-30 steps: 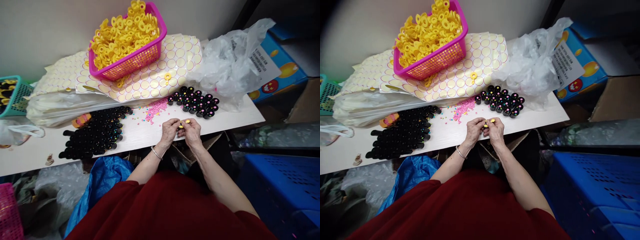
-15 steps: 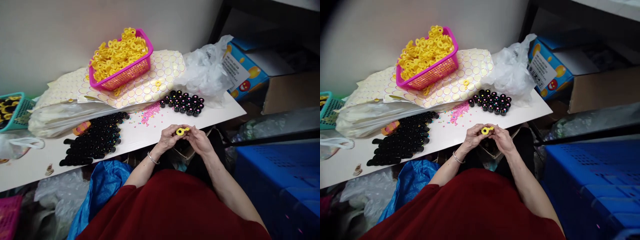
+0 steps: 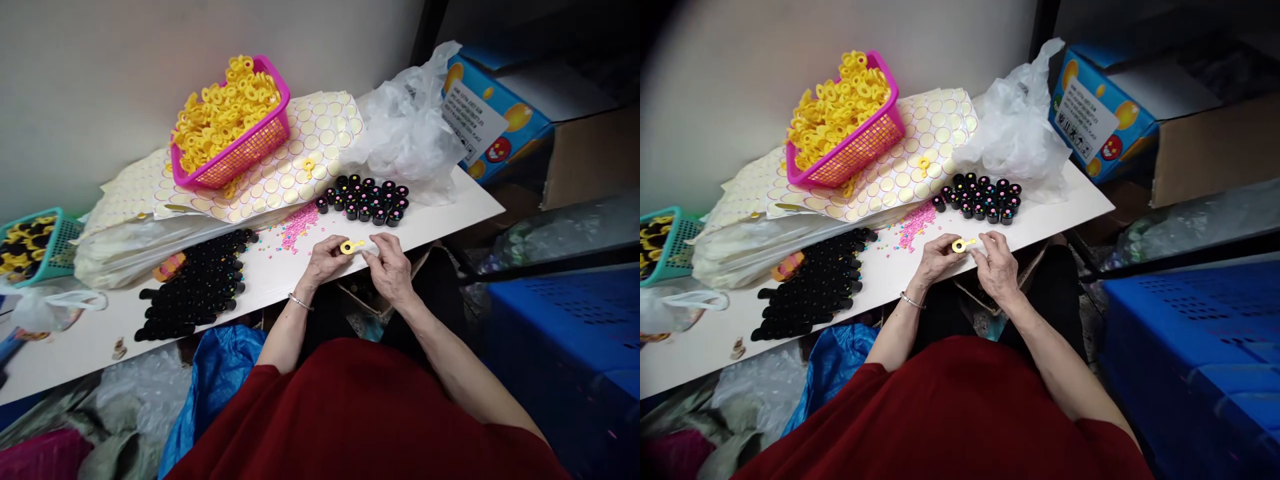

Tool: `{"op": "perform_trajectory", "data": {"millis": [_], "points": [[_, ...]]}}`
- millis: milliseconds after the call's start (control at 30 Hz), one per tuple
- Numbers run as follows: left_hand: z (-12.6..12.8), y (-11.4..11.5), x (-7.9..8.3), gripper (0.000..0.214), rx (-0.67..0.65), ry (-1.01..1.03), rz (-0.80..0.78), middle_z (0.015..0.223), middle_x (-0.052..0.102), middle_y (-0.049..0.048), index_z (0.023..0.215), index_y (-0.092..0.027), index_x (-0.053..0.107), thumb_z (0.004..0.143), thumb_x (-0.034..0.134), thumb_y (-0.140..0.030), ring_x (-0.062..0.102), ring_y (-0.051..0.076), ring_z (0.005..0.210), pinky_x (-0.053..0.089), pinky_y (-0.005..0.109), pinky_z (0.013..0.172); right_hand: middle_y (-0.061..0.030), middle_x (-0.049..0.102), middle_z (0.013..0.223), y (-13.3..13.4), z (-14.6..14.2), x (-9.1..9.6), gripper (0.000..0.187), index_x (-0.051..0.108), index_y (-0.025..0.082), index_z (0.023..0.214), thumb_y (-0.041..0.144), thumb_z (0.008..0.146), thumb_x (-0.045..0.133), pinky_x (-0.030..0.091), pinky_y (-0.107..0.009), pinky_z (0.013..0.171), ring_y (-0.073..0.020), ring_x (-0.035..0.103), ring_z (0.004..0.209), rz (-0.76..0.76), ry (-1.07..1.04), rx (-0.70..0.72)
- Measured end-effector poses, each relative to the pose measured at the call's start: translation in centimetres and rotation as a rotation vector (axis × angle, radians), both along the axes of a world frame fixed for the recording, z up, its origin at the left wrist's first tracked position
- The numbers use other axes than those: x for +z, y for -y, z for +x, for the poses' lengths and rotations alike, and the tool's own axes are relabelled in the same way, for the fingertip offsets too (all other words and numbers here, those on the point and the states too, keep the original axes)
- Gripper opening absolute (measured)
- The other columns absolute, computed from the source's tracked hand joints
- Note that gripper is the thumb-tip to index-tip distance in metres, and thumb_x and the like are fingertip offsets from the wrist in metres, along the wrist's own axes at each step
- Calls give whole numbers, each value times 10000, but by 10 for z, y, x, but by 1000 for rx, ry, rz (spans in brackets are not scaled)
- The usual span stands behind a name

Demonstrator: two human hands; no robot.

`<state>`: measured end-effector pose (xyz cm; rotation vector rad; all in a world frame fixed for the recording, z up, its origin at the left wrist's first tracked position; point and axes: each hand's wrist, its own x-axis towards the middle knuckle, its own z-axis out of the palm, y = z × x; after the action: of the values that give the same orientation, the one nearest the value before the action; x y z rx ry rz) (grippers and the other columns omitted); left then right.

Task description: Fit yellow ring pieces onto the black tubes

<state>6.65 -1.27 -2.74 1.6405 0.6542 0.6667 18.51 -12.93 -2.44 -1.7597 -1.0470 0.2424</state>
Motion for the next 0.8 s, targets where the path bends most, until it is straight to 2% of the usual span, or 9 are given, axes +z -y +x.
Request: {"op": "perform_trajectory", "data": {"millis": [100,200,333,433,567,667,800], "points": [[-3,-7,1,416,-67,-6,-79,810,610,24,916,-143,697,597,780,-396,504,105,713,404,216,641,-122,605,1141,-12,0,11,324,621,196,1077,401,838,541,427,-444,887,-283,504,1039,-59,335,178],[-4,-9,-1,420,-82,0,-119,807,603,20,928,-137,696,584,789,-358,494,99,701,401,219,650,-103,638,976,-22,2,13,266,630,192,1007,377,861,506,423,-412,848,-265,503,951,-117,420,288],[-5,-9,1,377,-101,-11,-151,777,585,-7,905,-136,701,545,772,-219,456,68,646,384,214,639,-85,628,887,-28,4,8,215,631,190,933,331,865,484,417,-379,788,-243,493,863,-131,414,273],[-6,-7,4,354,-54,17,-251,701,578,-21,907,-127,696,556,712,-168,464,62,622,387,213,639,-87,627,876,-28,4,6,224,633,177,933,330,864,485,408,-379,773,-239,486,836,-143,456,273],[-1,-2,5,254,68,38,-456,561,562,-16,812,-97,689,642,646,-280,447,59,499,345,206,514,-101,629,872,-30,4,9,245,655,171,904,325,874,467,396,-414,811,-256,476,859,-163,570,274],[6,3,4,304,121,21,-441,507,552,-6,689,-89,671,676,649,-392,418,56,445,298,207,452,-99,630,869,-32,7,9,252,674,175,892,321,874,470,418,-420,808,-258,481,869,-151,558,287],[12,7,3,303,202,0,-379,508,564,-15,678,-101,680,669,672,-404,423,55,461,327,206,476,-99,608,1014,-32,9,0,226,684,211,929,335,848,513,456,-431,822,-269,486,978,-78,432,260]]}}
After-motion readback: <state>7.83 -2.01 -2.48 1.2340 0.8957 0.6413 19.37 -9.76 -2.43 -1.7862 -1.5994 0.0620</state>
